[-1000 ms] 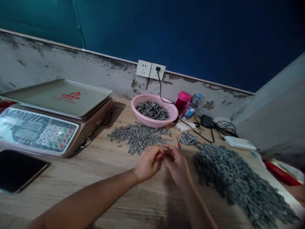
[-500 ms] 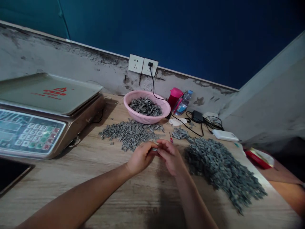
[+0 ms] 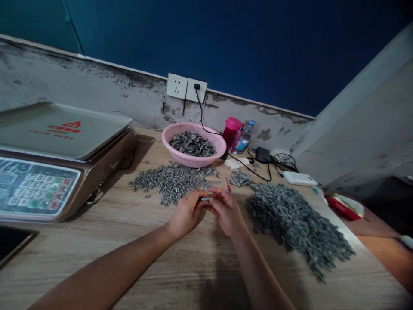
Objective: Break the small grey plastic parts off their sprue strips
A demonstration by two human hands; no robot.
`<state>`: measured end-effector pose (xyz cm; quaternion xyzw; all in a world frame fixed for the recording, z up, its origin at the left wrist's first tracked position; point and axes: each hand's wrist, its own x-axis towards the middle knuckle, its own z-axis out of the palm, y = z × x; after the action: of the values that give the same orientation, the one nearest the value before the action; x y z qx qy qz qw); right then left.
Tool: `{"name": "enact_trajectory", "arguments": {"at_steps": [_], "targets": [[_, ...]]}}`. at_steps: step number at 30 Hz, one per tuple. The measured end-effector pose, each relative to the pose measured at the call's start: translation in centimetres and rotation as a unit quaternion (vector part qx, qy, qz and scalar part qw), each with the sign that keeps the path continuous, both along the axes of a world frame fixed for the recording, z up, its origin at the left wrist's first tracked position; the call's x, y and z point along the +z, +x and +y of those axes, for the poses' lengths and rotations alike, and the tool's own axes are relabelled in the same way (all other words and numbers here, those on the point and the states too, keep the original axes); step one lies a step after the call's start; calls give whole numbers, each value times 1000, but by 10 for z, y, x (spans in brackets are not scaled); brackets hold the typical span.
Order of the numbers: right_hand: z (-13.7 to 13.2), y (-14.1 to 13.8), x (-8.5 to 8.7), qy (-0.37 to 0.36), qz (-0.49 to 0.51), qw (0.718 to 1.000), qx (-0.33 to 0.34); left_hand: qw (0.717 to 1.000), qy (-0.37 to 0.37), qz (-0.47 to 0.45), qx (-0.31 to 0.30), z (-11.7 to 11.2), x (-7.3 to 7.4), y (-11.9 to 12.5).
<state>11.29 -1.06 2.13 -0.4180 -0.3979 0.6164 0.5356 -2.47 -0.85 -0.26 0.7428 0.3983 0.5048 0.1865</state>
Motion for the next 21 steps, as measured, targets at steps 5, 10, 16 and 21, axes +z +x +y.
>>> {"name": "enact_trajectory", "arguments": {"at_steps": [5, 10, 16, 21], "targets": [[-1, 1, 3, -8, 14, 1000, 3, 1000, -9, -12, 0, -1, 0, 0], [1, 6, 1, 11, -13, 1000, 4, 1000, 7, -5, -24, -1, 0, 0], [4, 7, -6, 27, -76, 997, -6, 998, 40, 42, -27, 3, -3, 0], [4, 4, -10, 23, -85, 996, 0, 994, 53, 85, -42, 6, -1, -4]]}}
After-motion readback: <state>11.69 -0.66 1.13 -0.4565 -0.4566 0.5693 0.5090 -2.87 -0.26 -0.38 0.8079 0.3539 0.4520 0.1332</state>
